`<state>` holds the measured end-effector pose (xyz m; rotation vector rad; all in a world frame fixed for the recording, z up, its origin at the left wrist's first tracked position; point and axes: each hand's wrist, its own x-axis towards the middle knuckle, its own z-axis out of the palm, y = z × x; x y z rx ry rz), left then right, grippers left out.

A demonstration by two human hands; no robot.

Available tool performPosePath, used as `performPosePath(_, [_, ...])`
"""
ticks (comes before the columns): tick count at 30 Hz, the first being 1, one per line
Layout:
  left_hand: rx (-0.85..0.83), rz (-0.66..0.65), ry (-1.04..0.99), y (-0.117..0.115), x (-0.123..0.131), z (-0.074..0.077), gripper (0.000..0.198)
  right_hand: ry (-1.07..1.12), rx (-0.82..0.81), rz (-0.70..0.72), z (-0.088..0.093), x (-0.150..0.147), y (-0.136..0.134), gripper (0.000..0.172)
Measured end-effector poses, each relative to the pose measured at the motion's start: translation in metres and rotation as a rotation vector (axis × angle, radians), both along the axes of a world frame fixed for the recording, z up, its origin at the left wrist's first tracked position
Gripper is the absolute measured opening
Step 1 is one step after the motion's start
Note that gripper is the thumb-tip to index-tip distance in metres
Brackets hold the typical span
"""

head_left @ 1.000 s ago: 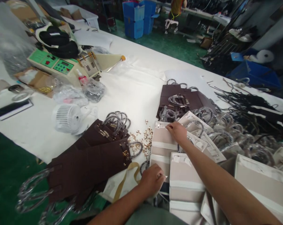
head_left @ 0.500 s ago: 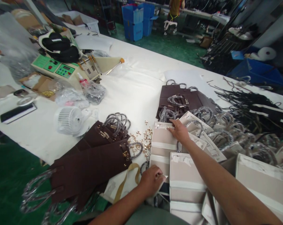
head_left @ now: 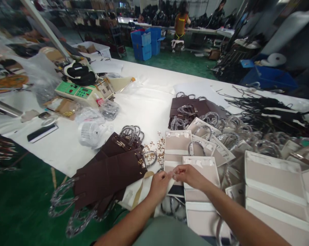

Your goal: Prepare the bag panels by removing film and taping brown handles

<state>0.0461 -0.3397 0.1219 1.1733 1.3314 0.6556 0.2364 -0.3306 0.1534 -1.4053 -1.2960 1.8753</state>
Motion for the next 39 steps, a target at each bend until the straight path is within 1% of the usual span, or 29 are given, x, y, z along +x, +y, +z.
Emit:
performPosePath(2, [0.025, -0.033, -0.022, -0.004, 0.0, 0.006, 0.054, -0.008, 0.037, -0.085, 0.0, -0.003, -0.013, 0.027])
performPosePath(4, [0.049, -0.048, -0.052, -0.008, 0.001, 0.013, 0.046, -0.027, 0.093, -0.122, 0.004, -0.002, -0.017, 0.022])
performPosePath(6, [0.056, -0.082, -0.104, -0.01, 0.002, 0.019, 0.056, -0.068, 0.148, -0.119, 0.01, 0.002, -0.018, 0.017])
performPosePath(7, [0.06, -0.118, -0.144, -0.011, 0.003, 0.022, 0.058, -0.102, 0.173, -0.111, 0.014, 0.004, -0.018, 0.016])
performPosePath(8, [0.07, -0.159, -0.183, -0.011, 0.003, 0.024, 0.055, -0.148, 0.202, -0.093, 0.017, 0.006, -0.017, 0.014])
performPosePath(10, [0.108, -0.206, -0.217, -0.01, 0.005, 0.025, 0.043, -0.296, 0.291, -0.038, 0.024, 0.009, -0.016, 0.013])
performPosePath(11, [0.12, -0.196, -0.193, -0.01, 0.006, 0.024, 0.039, -0.409, 0.362, -0.005, 0.027, 0.009, -0.015, 0.014])
performPosePath(14, [0.106, -0.103, -0.035, -0.006, 0.007, 0.017, 0.03, -0.791, 0.591, 0.079, 0.034, 0.008, -0.008, 0.017])
performPosePath(15, [0.096, -0.086, 0.001, -0.004, 0.008, 0.015, 0.028, -0.868, 0.641, 0.108, 0.036, 0.006, -0.004, 0.019])
performPosePath(16, [0.093, -0.079, 0.019, -0.002, 0.007, 0.013, 0.027, -0.899, 0.675, 0.15, 0.038, 0.005, 0.0, 0.02])
performPosePath(18, [0.093, -0.081, 0.02, 0.002, 0.007, 0.011, 0.022, -0.872, 0.701, 0.266, 0.041, 0.001, 0.009, 0.019])
performPosePath(20, [0.094, -0.083, 0.026, 0.006, 0.005, 0.012, 0.018, -0.841, 0.696, 0.395, 0.043, -0.004, 0.02, 0.017])
performPosePath(22, [0.093, -0.079, 0.041, 0.01, 0.003, 0.012, 0.015, -0.871, 0.685, 0.495, 0.042, -0.008, 0.031, 0.013])
performPosePath(24, [0.092, -0.075, 0.056, 0.014, 0.002, 0.009, 0.012, -0.914, 0.675, 0.578, 0.04, -0.011, 0.041, 0.012])
performPosePath(26, [0.096, -0.066, 0.067, 0.02, 0.0, 0.004, 0.011, -0.944, 0.659, 0.625, 0.036, -0.015, 0.052, 0.009])
performPosePath(30, [0.126, -0.014, 0.087, 0.037, -0.002, -0.009, 0.014, -0.971, 0.646, 0.623, 0.024, -0.024, 0.077, 0.01])
performPosePath(32, [0.137, 0.019, 0.097, 0.046, -0.004, -0.013, 0.016, -0.974, 0.665, 0.642, 0.015, -0.026, 0.093, 0.015])
performPosePath(34, [0.146, 0.032, 0.097, 0.05, -0.004, -0.014, 0.017, -1.014, 0.69, 0.649, 0.003, -0.024, 0.111, 0.021])
performPosePath(36, [0.163, 0.004, 0.074, 0.049, -0.002, -0.013, 0.016, -1.059, 0.693, 0.597, -0.01, -0.017, 0.132, 0.023])
performPosePath(39, [0.125, -0.087, 0.005, 0.044, 0.004, -0.013, 0.013, -0.999, 0.614, 0.384, -0.028, -0.002, 0.166, 0.018])
